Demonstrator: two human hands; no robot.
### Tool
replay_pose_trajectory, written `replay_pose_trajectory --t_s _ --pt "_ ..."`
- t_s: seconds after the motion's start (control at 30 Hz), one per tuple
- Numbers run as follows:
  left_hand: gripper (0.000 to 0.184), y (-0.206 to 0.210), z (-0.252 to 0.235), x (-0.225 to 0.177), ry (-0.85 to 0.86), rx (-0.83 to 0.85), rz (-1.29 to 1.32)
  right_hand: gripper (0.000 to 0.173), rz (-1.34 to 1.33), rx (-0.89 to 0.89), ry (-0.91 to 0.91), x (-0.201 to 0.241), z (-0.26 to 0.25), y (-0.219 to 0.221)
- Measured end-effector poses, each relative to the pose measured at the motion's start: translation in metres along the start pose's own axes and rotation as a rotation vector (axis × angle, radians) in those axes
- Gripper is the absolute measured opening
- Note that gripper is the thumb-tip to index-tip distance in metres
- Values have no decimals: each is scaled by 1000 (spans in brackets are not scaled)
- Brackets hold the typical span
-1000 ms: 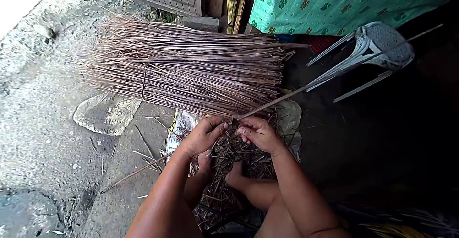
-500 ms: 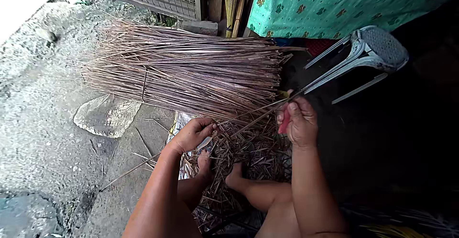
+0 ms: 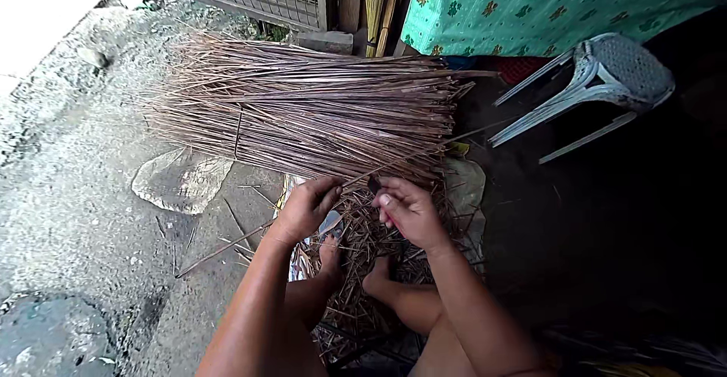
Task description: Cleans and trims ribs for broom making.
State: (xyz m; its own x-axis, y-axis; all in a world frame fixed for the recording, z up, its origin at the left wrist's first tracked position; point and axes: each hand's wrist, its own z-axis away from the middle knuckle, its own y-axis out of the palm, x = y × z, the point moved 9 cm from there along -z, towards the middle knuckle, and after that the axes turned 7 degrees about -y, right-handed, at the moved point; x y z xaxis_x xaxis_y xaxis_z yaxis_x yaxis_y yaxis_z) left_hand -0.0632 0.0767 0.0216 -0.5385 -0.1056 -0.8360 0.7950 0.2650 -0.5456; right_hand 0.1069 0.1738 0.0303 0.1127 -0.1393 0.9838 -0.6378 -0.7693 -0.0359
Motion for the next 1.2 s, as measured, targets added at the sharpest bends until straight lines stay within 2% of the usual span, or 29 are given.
replay_pose_trajectory --t_s 0.2,0.37,0.57,0.73,0.83,0.9,1.03,1.2 --pt "24 5 3 -11 36 24 24 28 23 43 -53 -16 -3 9" --pt "23 6 4 -16 63 13 25 26 14 3 -108 -12 -4 0" --pt "22 6 3 -15 80 8 -7 24 25 -109 -134 -4 -7 -29" --pt "23 1 4 -6 64 0 -26 26 -82 -277 -167 8 -9 -73" --pt "20 -4 3 -8 83 -44 -8 25 -148 -296 -180 15 -6 -86" --pt "21 -4 2 -11 84 -72 -7 21 -145 -192 -156 17 -5 -68" --pt "30 7 1 -19 111 -35 -29 36 -97 29 -92 7 -3 -11" --pt "34 20 2 -18 134 58 7 20 -12 17 -162 6 -4 -9"
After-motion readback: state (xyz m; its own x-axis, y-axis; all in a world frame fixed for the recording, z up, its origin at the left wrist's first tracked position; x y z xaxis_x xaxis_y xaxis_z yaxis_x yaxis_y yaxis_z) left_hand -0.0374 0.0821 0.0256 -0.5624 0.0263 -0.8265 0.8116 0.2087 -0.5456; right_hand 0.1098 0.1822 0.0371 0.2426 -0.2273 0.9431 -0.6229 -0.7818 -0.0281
